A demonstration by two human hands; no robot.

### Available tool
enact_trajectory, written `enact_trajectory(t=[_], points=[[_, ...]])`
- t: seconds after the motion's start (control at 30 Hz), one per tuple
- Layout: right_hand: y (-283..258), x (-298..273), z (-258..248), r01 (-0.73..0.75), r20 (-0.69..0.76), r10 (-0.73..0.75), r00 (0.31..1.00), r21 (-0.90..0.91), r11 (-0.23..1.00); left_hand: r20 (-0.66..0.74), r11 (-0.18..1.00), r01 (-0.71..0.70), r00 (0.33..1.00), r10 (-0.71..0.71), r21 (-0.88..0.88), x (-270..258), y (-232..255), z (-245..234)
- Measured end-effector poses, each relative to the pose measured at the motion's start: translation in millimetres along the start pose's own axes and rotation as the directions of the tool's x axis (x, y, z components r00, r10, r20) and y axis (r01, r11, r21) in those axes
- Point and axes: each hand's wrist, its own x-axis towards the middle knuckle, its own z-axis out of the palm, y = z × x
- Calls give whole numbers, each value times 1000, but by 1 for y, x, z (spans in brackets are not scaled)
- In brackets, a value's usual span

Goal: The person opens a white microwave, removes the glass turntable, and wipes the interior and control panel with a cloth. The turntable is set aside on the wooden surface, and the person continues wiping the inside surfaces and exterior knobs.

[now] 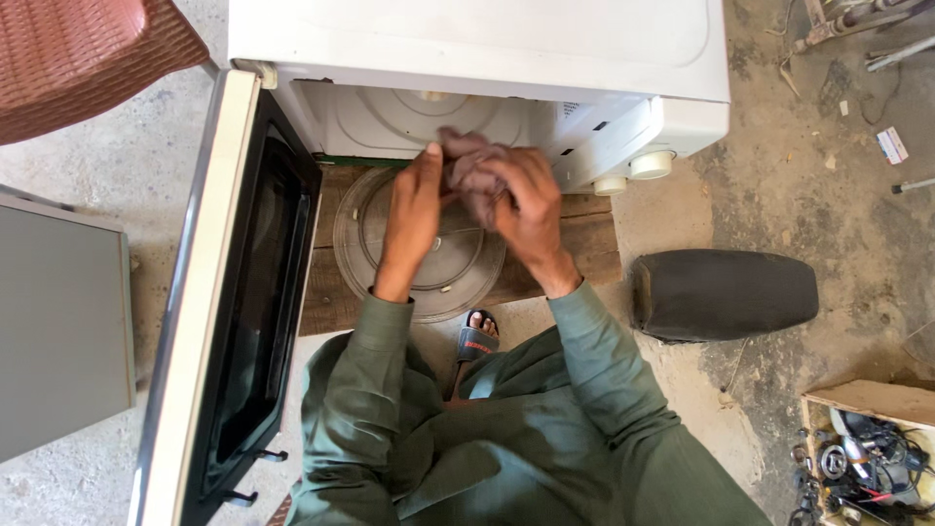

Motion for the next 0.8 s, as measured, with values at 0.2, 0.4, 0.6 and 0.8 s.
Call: enact_trajectory(t=[0.2,0.4,0.6,0.8], points=[[-4,33,-6,68,94,-27,995,-471,880,-161,792,1,979,122,610,1,1,-25],[-28,51,3,277,401,64,914,-732,622,-184,741,-57,953,240,669,8,-23,-42],[-19,98,12,-46,582,178,794,-234,971,-192,799,-82,951,241,595,18,-36,-52],[-26,123,77,-135,614,93,784,22,991,-207,740,-68,939,274,669,23,-36,-50]])
